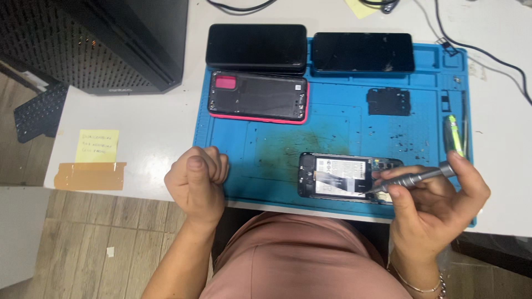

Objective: The person uses a screwdriver to remove screws from a disassembled smartphone on a blue mat. They lift and set aside a metal bracket, then continue unscrewing components near the battery area.

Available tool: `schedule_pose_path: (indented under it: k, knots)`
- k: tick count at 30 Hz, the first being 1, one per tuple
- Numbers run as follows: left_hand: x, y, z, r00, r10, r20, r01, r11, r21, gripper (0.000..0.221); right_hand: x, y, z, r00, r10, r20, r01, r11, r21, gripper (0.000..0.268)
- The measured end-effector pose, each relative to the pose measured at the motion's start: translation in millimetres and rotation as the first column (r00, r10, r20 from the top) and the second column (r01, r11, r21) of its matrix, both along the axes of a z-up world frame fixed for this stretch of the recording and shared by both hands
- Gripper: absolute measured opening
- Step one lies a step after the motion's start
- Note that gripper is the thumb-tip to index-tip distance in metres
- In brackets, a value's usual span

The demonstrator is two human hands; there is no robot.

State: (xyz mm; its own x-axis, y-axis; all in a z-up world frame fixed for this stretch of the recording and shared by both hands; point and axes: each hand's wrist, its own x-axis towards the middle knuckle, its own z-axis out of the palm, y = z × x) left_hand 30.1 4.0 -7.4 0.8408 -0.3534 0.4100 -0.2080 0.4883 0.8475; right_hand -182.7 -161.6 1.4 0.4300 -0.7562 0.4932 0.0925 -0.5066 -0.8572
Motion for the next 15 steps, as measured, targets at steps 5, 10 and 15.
schedule_pose_path:
  k: [5, 10, 15]
  knots:
    - [6, -7, 13, 0.936, -0.04, 0.349, -0.124, 0.892, 0.435, 0.043, -6, -6, 2, 0.996, -0.066, 0.063, 0.06, 0.995, 0.085, 0.06]
    - [9, -48, 56, 0.598, -0.614, 0.515, -0.148, 0.547, 0.824, 0.012, -19, -33, 10, 0.996, -0.014, 0.085, 0.006, 0.995, 0.1, 0.062]
    - [17, -114, 48, 0.383, -0.74, 0.553, -0.168, 0.533, 0.829, 0.007, -20, -47, 4, 0.988, -0.082, 0.134, 0.053, 0.976, 0.211, 0.062]
